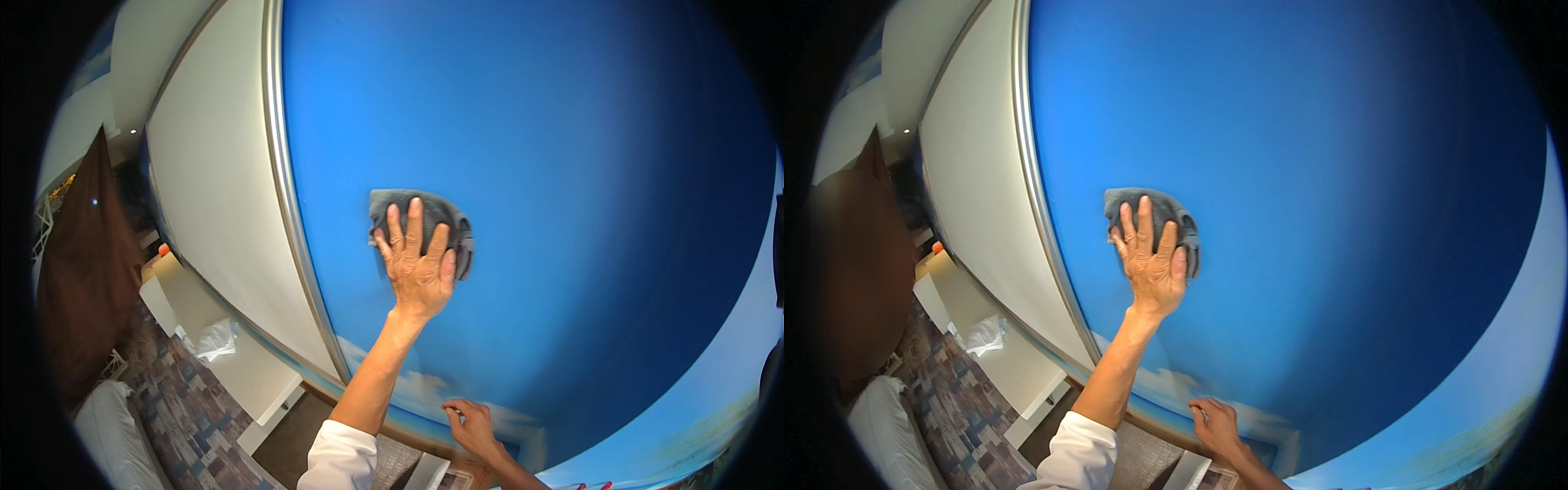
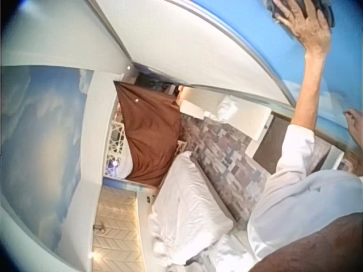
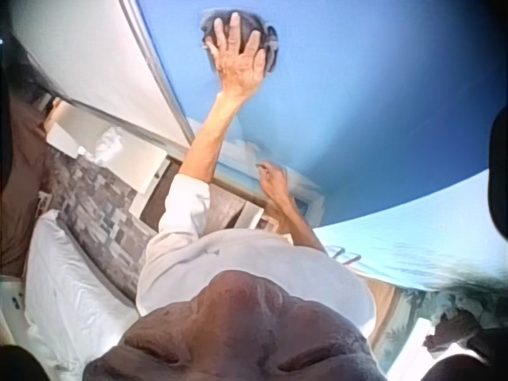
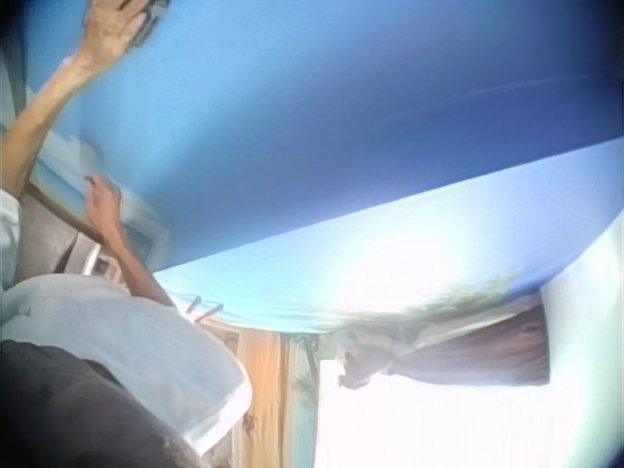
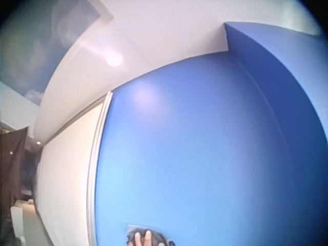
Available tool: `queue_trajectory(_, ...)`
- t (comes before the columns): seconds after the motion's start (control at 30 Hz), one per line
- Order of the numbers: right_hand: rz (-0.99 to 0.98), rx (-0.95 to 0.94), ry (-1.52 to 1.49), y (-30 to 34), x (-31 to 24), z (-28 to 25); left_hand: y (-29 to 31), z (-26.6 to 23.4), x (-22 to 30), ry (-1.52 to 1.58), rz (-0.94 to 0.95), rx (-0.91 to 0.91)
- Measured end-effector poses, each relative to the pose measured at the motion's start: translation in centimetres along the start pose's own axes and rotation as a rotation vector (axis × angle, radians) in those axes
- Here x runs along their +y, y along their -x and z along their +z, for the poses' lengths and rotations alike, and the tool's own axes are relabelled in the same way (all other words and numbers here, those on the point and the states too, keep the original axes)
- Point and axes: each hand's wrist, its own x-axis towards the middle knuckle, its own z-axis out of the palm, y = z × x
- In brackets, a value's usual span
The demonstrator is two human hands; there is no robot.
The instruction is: The person wipes a blue ceiling mural with a gray cloth, moving in broad strokes across the sky and cloud sections. The person reaches along the ceiling edge near a white trim and continues wiping different areas of the mural.
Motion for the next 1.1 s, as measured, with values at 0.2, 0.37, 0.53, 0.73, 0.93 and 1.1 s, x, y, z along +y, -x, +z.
queue_trajectory(0.2, -0.015, -0.044, 0.029, 0.5, -1.2, 0.7, -0.3, 1.7, 10.0, 0.072, 0.052, -0.167)
queue_trajectory(0.37, 0.020, -0.107, 0.111, 1.0, -1.7, 0.2, 0.7, 3.1, 15.4, 0.196, 0.274, -0.158)
queue_trajectory(0.53, 0.033, -0.085, 0.072, 1.5, -0.6, -0.4, 0.3, 2.1, 10.8, 0.155, 0.226, -0.164)
queue_trajectory(0.73, 0.097, -0.178, 0.138, 2.5, 0.2, -1.3, -1.0, -0.2, -0.7, -0.054, 0.031, -0.054)
queue_trajectory(0.93, 0.093, -0.286, 0.174, 2.9, 0.9, -1.4, -1.7, -1.9, -10.0, -0.144, -0.176, 0.054)
queue_trajectory(1.1, 0.025, -0.278, 0.180, 3.3, 1.2, -0.6, -1.1, -1.0, -7.6, -0.144, -0.294, 0.043)
